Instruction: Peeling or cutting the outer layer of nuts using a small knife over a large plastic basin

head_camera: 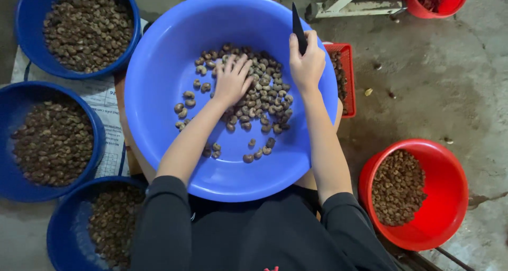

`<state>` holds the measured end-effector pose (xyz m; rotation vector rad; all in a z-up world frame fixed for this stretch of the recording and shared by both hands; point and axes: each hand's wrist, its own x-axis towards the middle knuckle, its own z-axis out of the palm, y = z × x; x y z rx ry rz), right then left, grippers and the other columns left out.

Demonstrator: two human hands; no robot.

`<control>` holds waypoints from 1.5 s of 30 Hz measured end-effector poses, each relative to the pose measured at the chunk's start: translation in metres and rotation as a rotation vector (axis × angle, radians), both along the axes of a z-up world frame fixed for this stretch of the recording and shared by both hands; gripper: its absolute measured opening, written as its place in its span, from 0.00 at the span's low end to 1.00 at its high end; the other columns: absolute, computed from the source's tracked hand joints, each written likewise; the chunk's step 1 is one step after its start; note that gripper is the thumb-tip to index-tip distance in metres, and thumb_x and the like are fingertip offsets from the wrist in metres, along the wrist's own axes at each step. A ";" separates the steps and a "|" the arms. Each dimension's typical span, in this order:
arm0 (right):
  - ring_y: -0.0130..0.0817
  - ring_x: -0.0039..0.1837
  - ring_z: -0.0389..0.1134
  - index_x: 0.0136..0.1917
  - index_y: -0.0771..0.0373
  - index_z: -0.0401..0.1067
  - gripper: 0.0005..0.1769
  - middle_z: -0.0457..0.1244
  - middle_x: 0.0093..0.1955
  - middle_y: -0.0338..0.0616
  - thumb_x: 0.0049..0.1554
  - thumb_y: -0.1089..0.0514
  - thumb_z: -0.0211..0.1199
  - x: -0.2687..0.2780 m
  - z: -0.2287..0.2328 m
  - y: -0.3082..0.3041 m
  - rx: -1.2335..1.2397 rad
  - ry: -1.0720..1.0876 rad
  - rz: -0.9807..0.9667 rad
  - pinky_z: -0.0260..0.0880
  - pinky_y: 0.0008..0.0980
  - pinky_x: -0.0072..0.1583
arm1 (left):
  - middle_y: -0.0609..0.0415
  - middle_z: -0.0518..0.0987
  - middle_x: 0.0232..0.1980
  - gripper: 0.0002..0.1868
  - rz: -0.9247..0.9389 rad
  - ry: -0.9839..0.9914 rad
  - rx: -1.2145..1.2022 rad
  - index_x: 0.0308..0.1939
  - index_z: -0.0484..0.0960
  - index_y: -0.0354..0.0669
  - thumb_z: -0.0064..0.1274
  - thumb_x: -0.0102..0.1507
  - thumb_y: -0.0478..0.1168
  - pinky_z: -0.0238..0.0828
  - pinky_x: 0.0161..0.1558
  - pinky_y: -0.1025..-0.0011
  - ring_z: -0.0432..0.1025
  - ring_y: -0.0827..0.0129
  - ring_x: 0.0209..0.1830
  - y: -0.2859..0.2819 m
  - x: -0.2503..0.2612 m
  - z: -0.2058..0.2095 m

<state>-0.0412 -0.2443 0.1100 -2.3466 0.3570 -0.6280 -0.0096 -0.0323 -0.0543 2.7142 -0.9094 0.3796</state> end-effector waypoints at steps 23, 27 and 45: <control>0.38 0.30 0.62 0.48 0.54 0.66 0.13 0.59 0.26 0.36 0.66 0.45 0.57 -0.015 0.003 0.011 -0.021 -0.026 0.097 0.58 0.42 0.37 | 0.50 0.78 0.30 0.10 -0.549 0.294 0.159 0.47 0.66 0.43 0.47 0.64 0.37 0.66 0.18 0.46 0.75 0.43 0.21 0.006 -0.063 -0.038; 0.39 0.31 0.62 0.46 0.54 0.64 0.13 0.59 0.28 0.36 0.67 0.46 0.57 -0.018 0.008 0.017 0.000 0.011 0.143 0.57 0.41 0.37 | 0.39 0.80 0.40 0.11 -0.436 0.779 0.355 0.52 0.70 0.37 0.41 0.67 0.35 0.69 0.30 0.46 0.75 0.40 0.35 0.012 -0.054 0.028; 0.64 0.36 0.69 0.48 0.49 0.66 0.13 0.62 0.26 0.52 0.64 0.42 0.61 -0.011 -0.012 0.025 -0.135 0.022 0.161 0.66 0.57 0.39 | 0.56 0.78 0.22 0.09 -0.026 -0.184 0.123 0.24 0.81 0.51 0.51 0.57 0.32 0.75 0.23 0.61 0.78 0.60 0.27 0.039 0.025 -0.063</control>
